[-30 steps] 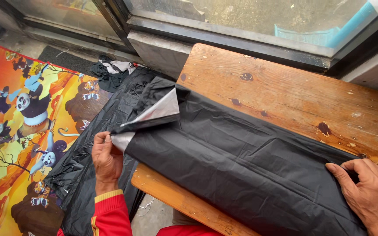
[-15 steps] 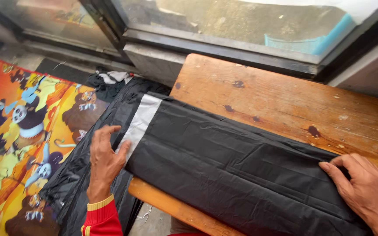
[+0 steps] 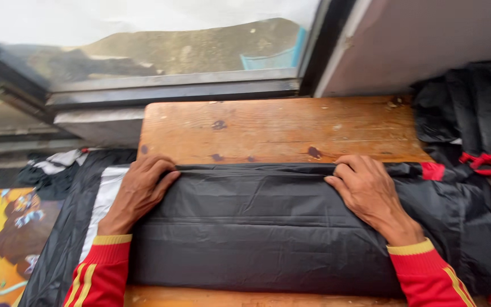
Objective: The person folds a black garment on a wooden table, smoothing it out and using a feather duster to brush the surface. They roll the garment into a tight cylinder, fold it into a compact rectangular shape, and place it into a black drawstring bag with red accents.
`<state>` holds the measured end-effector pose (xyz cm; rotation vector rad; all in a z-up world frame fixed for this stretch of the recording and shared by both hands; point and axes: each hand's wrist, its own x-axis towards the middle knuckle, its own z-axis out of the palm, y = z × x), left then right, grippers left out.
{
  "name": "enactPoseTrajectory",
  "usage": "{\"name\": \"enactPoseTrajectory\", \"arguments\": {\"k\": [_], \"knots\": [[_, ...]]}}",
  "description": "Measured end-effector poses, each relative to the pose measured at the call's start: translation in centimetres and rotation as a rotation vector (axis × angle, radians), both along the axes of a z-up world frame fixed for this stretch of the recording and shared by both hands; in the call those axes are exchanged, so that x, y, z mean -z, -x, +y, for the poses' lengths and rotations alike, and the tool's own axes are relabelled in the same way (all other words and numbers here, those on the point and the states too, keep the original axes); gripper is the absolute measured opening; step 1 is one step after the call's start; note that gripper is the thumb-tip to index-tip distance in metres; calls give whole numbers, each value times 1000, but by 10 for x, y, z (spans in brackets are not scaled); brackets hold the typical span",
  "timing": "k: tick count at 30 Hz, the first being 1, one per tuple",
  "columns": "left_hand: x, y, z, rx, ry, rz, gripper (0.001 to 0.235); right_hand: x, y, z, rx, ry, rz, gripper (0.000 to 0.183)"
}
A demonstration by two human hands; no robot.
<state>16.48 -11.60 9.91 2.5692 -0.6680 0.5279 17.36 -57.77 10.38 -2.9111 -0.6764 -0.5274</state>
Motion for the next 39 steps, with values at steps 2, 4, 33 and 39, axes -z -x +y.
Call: {"name": "enactPoseTrajectory", "arguments": {"k": [2,4,33,39], "knots": [[13,-3,8,-97,-77,-22,10,-3,-3,1,-63,-43,-43,27],[17,-3,9,-122,-76,-38,10,-12,-7,2,-75,-49,-45,30],[-20,22,-155,-199,-297,297,53,-10,-45,-1,-7,-301,238,45],[-5,23,-155,-255,-217,145,53,-21,-32,34,32,126,-147,38]]}}
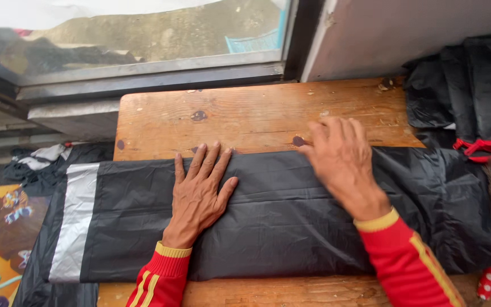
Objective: The person folds a black garment on a wooden table, smoothing it out and using a feather duster to brush the surface. They roll the garment into a tight cylinder, fold it into a compact rectangular shape, and place it into a black drawstring bag with red accents.
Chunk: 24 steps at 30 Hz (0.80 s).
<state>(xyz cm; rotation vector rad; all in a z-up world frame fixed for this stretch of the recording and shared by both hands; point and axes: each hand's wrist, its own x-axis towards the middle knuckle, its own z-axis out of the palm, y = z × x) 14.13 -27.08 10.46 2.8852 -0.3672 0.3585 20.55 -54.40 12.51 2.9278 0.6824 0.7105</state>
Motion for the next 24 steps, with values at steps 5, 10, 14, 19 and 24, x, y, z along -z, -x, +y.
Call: {"name": "enactPoseTrajectory", "arguments": {"k": [5,10,14,19,24], "knots": [[19,0,5,26,-36,-20,57,-31,67,118,-280,-441,152,68],[19,0,12,65,-29,-9,57,24,78,140,-275,-468,310,86],[8,-1,6,17,-14,17,54,23,65,101,-218,-373,282,85],[5,-1,7,20,-12,45,53,21,55,13,-16,-174,243,79],[3,-1,9,12,-4,54,52,14,53,-67,190,-72,306,77]]}}
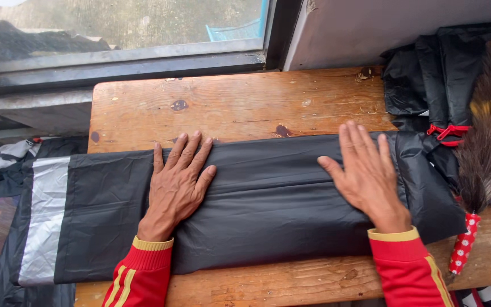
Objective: The person folds a black garment on a wooden table, smoothing it out and using a feather duster to brush the surface. They roll the garment into a tight cylinder, fold it into a compact rectangular shape, and place it into a black drawstring bag with red accents.
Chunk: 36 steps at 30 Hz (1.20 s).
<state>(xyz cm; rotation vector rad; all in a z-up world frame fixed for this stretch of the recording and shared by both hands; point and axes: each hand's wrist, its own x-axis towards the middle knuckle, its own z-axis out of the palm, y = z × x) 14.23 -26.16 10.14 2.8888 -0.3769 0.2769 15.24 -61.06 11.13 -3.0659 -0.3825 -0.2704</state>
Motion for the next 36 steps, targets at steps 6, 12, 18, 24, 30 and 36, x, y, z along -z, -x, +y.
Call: {"name": "enactPoseTrajectory", "arguments": {"k": [6,12,18,24,30,36], "knots": [[14,-5,61,-44,-213,-144,50,11,-1,-22,-38,-86,-26,71],[9,-5,114,-292,-146,-5,50,19,-4,-27,-48,-214,53,68],[20,-7,123,-133,-189,-196,42,13,-4,-22,-28,-259,85,67],[13,-8,114,-254,-214,-111,46,-6,-1,0,-27,-168,39,68],[9,-5,110,-287,-182,-67,47,-39,25,137,-55,-142,-77,73],[10,-7,113,-283,-149,-33,47,4,36,208,-290,-275,-2,76]]}}
